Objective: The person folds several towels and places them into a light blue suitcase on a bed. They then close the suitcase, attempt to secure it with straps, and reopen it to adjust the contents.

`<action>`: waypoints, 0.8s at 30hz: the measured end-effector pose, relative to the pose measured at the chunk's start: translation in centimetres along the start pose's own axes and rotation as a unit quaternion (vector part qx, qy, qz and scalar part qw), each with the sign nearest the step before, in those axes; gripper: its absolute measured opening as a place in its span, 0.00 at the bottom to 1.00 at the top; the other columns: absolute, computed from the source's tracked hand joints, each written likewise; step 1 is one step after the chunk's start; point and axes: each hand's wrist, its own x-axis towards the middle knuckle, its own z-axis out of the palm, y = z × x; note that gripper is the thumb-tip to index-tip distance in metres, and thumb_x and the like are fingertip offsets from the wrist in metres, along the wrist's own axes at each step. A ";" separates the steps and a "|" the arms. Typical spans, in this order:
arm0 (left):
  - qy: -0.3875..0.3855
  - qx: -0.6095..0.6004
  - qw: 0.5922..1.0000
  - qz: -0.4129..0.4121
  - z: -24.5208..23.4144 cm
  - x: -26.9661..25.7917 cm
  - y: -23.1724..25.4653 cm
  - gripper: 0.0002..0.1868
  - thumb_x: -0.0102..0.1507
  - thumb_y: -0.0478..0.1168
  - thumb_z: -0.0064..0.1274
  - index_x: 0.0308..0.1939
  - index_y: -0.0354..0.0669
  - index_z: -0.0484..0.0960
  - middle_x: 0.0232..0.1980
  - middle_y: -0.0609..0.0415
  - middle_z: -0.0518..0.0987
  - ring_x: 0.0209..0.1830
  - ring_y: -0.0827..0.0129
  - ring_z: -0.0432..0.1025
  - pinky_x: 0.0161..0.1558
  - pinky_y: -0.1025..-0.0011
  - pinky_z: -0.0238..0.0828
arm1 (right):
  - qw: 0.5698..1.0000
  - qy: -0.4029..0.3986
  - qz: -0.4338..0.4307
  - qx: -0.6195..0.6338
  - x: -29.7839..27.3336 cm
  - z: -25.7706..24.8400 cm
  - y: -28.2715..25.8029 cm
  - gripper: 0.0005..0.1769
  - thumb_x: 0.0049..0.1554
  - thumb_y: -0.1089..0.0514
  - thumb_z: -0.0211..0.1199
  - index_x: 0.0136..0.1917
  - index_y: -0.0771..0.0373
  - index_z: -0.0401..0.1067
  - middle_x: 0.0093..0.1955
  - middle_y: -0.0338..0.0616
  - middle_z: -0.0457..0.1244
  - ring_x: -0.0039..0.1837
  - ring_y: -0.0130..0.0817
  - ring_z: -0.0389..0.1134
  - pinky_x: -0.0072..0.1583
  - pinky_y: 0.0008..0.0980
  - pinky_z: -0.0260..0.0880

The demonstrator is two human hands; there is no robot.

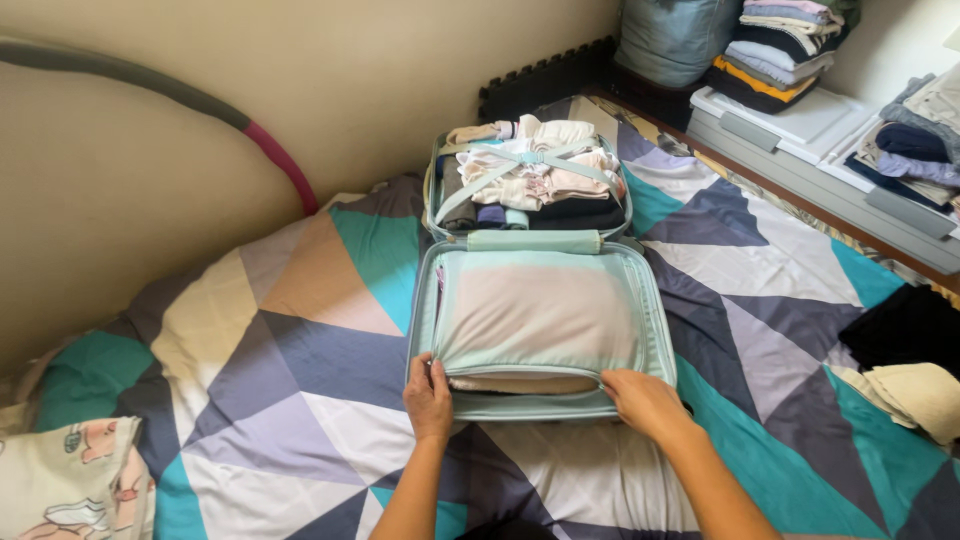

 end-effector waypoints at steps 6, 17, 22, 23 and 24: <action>-0.045 0.028 0.999 -0.011 -1.2 -0.2 1.5 0.17 0.66 0.37 0.50 0.59 0.41 0.73 0.21 0.51 0.73 0.21 0.64 0.68 0.31 0.63 0.67 | 0.989 -0.029 -0.024 0.143 1.9 0.5 -1.4 0.13 0.58 0.50 0.58 0.49 0.60 0.74 0.44 0.53 0.70 0.48 0.53 0.71 0.50 0.45 0.69; -0.034 -0.095 0.991 -0.093 -1.2 0.2 2.4 0.18 0.67 0.36 0.40 0.61 0.40 0.67 0.31 0.54 0.75 0.19 0.72 0.70 0.27 0.67 0.70 | 0.975 0.034 -0.109 0.190 5.3 7.3 -14.2 0.13 0.59 0.52 0.59 0.44 0.63 0.74 0.43 0.57 0.69 0.49 0.58 0.69 0.51 0.52 0.67; 0.052 -0.060 0.996 0.041 -0.4 0.1 -0.1 0.19 0.62 0.30 0.38 0.56 0.34 0.71 0.45 0.45 0.72 0.38 0.61 0.70 0.45 0.62 0.70 | 0.971 0.027 -0.104 0.213 8.3 10.2 -18.7 0.13 0.56 0.52 0.61 0.40 0.65 0.76 0.41 0.60 0.69 0.48 0.59 0.70 0.50 0.52 0.68; 0.079 -0.040 0.992 0.085 -0.4 0.1 -0.6 0.19 0.60 0.29 0.38 0.56 0.33 0.72 0.48 0.44 0.71 0.45 0.58 0.70 0.51 0.61 0.69 | 0.971 0.026 -0.096 0.218 9.1 10.7 -19.6 0.13 0.56 0.52 0.61 0.39 0.65 0.77 0.40 0.60 0.69 0.48 0.59 0.71 0.50 0.51 0.69; 0.081 -0.042 0.993 0.068 -0.3 0.2 -0.9 0.19 0.60 0.29 0.38 0.55 0.33 0.72 0.49 0.43 0.71 0.45 0.57 0.70 0.52 0.61 0.69 | 0.965 0.012 -0.058 0.255 10.0 11.1 -20.2 0.13 0.55 0.52 0.62 0.39 0.64 0.77 0.40 0.59 0.69 0.47 0.56 0.72 0.49 0.50 0.70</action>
